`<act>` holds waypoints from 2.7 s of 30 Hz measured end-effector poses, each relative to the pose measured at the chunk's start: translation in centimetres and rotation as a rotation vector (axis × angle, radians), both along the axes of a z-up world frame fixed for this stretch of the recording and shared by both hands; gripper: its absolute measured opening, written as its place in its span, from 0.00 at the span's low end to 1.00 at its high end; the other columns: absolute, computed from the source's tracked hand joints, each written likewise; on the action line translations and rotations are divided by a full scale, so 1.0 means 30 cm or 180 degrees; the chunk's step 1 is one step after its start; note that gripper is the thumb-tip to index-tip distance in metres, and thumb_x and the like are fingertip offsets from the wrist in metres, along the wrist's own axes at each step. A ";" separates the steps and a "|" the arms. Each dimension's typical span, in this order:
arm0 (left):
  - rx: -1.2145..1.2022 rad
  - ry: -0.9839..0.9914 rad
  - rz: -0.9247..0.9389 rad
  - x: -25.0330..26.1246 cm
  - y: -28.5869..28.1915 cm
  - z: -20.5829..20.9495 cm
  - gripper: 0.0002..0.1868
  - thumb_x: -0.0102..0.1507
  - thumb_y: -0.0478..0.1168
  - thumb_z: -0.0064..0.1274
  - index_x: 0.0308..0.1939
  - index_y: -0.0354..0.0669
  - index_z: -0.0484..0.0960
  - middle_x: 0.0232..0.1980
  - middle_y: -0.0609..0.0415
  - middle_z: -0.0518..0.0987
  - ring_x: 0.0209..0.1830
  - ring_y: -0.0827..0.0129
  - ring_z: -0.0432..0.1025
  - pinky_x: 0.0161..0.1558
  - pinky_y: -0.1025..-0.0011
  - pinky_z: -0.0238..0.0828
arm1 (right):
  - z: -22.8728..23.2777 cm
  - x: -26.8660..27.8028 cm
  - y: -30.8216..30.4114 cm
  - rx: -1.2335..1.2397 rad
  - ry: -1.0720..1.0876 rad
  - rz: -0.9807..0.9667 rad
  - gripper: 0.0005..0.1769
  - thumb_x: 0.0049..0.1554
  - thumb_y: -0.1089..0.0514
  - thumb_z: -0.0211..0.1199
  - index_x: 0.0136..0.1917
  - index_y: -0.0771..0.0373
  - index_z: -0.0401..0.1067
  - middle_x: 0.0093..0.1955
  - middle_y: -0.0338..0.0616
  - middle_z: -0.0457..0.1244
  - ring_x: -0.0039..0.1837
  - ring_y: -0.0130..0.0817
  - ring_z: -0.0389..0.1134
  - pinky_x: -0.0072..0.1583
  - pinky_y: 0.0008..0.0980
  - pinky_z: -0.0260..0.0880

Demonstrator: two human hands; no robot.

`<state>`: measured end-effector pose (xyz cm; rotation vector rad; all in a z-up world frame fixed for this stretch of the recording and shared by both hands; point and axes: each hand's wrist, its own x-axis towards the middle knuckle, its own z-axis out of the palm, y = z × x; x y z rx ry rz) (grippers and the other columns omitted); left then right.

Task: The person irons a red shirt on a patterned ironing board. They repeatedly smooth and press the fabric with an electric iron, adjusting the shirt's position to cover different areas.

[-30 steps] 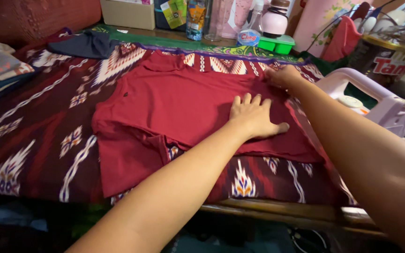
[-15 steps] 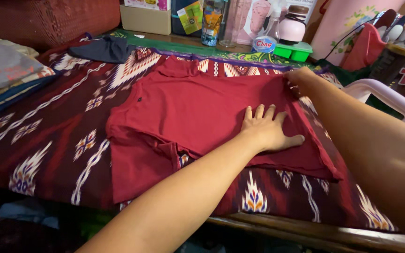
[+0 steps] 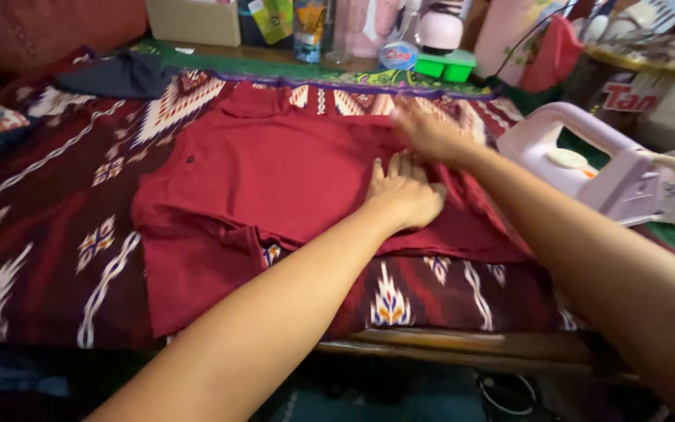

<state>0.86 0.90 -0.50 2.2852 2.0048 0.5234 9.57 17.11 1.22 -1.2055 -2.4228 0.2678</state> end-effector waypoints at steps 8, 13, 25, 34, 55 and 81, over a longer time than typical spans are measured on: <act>-0.0115 -0.0109 0.0056 -0.010 -0.016 0.000 0.44 0.66 0.61 0.32 0.78 0.35 0.49 0.83 0.42 0.46 0.84 0.55 0.40 0.78 0.46 0.29 | -0.005 0.177 -0.077 0.0493 -0.1542 -0.0631 0.36 0.65 0.31 0.35 0.81 0.43 0.50 0.86 0.42 0.39 0.86 0.44 0.29 0.76 0.68 0.16; -0.0149 -0.0156 0.0074 -0.016 -0.039 0.008 0.43 0.66 0.61 0.32 0.78 0.35 0.51 0.83 0.43 0.47 0.84 0.54 0.41 0.78 0.47 0.30 | 0.162 0.367 -0.070 0.1812 -0.1476 -0.1642 0.39 0.57 0.36 0.59 0.75 0.58 0.64 0.81 0.61 0.49 0.84 0.56 0.40 0.75 0.67 0.31; 0.1210 -0.2571 0.0614 -0.052 0.028 0.049 0.27 0.68 0.58 0.33 0.63 0.48 0.69 0.61 0.42 0.79 0.60 0.46 0.74 0.60 0.50 0.68 | 0.425 0.519 -0.299 0.0807 -0.0829 -0.1326 0.41 0.45 0.27 0.75 0.51 0.68 0.81 0.47 0.60 0.71 0.50 0.55 0.74 0.55 0.50 0.73; 0.1604 -0.2113 0.1875 -0.416 -0.153 0.259 0.26 0.67 0.57 0.34 0.63 0.48 0.68 0.71 0.50 0.70 0.73 0.49 0.61 0.65 0.42 0.59 | 0.443 0.176 -0.661 0.0269 -0.0365 0.0627 0.36 0.44 0.29 0.66 0.57 0.54 0.81 0.44 0.47 0.73 0.46 0.44 0.76 0.51 0.43 0.72; -0.0824 0.0168 0.1448 -0.629 -0.401 0.057 0.43 0.65 0.71 0.27 0.82 0.62 0.45 0.86 0.56 0.37 0.85 0.51 0.31 0.77 0.39 0.21 | 0.386 0.284 -0.626 -0.0247 -0.0966 0.0601 0.35 0.41 0.33 0.72 0.55 0.57 0.80 0.39 0.47 0.74 0.41 0.36 0.74 0.48 0.38 0.73; -0.1274 0.0754 0.0343 -0.673 -0.015 0.130 0.70 0.55 0.87 0.35 0.81 0.37 0.35 0.85 0.43 0.35 0.85 0.55 0.30 0.79 0.50 0.26 | 0.343 0.094 -0.149 0.0364 -0.0746 0.0106 0.35 0.47 0.29 0.69 0.54 0.58 0.80 0.48 0.53 0.72 0.51 0.49 0.74 0.56 0.46 0.71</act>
